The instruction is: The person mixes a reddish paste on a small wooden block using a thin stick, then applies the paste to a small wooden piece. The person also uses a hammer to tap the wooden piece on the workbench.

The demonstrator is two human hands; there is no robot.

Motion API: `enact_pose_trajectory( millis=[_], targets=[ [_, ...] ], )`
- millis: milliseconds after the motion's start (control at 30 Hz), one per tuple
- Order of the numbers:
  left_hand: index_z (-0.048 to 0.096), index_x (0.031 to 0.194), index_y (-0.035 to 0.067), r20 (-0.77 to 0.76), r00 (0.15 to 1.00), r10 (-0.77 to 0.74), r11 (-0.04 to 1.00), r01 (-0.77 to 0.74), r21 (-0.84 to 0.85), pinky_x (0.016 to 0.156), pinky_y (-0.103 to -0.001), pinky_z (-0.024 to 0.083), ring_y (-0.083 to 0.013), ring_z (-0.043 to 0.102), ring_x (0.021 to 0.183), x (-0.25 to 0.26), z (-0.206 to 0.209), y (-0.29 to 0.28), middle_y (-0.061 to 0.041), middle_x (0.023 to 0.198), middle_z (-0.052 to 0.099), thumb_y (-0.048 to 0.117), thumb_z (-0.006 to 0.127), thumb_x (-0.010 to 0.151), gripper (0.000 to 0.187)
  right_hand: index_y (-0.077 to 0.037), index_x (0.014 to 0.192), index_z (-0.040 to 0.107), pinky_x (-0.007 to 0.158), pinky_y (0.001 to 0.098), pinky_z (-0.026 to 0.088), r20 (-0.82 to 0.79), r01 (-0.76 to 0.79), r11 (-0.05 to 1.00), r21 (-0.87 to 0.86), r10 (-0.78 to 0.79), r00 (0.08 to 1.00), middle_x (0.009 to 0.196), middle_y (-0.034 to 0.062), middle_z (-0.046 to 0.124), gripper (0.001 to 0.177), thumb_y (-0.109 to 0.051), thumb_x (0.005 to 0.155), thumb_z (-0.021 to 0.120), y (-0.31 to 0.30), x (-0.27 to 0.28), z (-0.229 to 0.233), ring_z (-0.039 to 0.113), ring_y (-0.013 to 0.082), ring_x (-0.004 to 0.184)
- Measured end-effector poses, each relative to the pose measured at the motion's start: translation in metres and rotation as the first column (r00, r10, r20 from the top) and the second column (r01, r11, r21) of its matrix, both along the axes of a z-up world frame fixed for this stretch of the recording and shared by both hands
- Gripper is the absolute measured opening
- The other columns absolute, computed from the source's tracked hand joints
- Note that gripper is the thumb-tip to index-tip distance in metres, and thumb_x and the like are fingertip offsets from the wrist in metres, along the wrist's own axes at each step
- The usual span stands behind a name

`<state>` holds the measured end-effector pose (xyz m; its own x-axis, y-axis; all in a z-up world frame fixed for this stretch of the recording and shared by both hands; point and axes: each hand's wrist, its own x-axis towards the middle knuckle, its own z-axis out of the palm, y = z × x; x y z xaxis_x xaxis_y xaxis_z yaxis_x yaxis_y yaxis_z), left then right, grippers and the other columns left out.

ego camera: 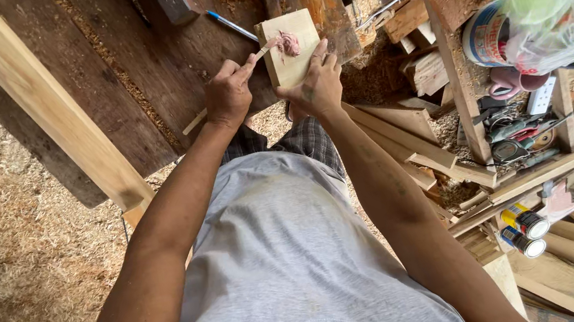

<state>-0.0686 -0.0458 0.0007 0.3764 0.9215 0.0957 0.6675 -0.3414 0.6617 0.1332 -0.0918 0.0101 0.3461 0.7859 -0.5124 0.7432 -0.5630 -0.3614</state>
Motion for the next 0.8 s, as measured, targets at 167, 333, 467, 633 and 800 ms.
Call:
enact_pose_trajectory(
  millis=[167,333,467,633,800],
  targets=[
    [0.075,0.128,0.022,-0.027,0.999,-0.024,0.999,0.023,-0.024,0.063,-0.044,0.054,-0.0301,0.065,0.071,-0.008,-0.001,-0.012,-0.008,0.085,0.061,0.004,0.063,0.099,0.037,0.015,0.155,0.008,0.097,0.0458,0.055,0.001,0.002,1.000,0.010,-0.002,1.000,0.133,0.0307,0.044,0.145,-0.058,0.060,0.089,0.001,-0.001,-0.003,0.049,0.0450,0.124],
    [0.072,0.128,0.012,0.043,0.998,-0.051,0.997,0.053,-0.053,0.068,-0.044,0.054,-0.0323,0.067,0.077,-0.024,0.017,-0.019,-0.011,0.090,0.063,0.005,0.067,0.096,0.033,0.013,0.156,0.007,0.098,0.0455,0.055,0.020,0.004,1.000,0.005,-0.004,1.000,0.132,0.0281,0.044,0.146,-0.060,0.060,0.089,-0.004,-0.004,-0.007,0.048,0.0433,0.125],
    [0.070,0.129,0.006,0.124,0.991,-0.051,0.999,0.049,0.018,0.070,-0.044,0.055,-0.0344,0.068,0.083,-0.005,0.013,0.008,-0.013,0.097,0.067,0.003,0.065,0.096,0.033,0.013,0.154,0.007,0.098,0.0473,0.053,0.040,-0.017,0.997,0.073,0.014,0.999,0.139,0.0351,0.037,0.147,-0.061,0.060,0.092,-0.002,0.001,-0.011,0.042,0.0494,0.129],
    [0.073,0.127,0.009,0.165,0.986,-0.024,1.000,0.027,-0.016,0.067,-0.043,0.055,-0.0324,0.068,0.078,-0.001,-0.006,-0.002,-0.013,0.091,0.067,0.005,0.065,0.102,0.027,0.011,0.158,0.006,0.106,0.0471,0.052,-0.003,0.016,0.999,0.043,-0.016,1.000,0.144,0.0333,0.037,0.149,-0.060,0.058,0.091,-0.006,-0.003,-0.016,0.041,0.0475,0.136],
    [0.074,0.126,0.014,0.147,0.989,-0.020,0.994,0.035,-0.099,0.065,-0.039,0.058,-0.0254,0.069,0.074,-0.015,-0.009,-0.022,-0.009,0.089,0.068,0.008,0.065,0.101,0.027,0.013,0.156,0.003,0.104,0.0505,0.050,0.015,-0.031,0.998,0.054,0.030,0.999,0.145,0.0375,0.034,0.150,-0.064,0.063,0.092,-0.010,-0.002,-0.018,0.037,0.0536,0.137]
  ],
)
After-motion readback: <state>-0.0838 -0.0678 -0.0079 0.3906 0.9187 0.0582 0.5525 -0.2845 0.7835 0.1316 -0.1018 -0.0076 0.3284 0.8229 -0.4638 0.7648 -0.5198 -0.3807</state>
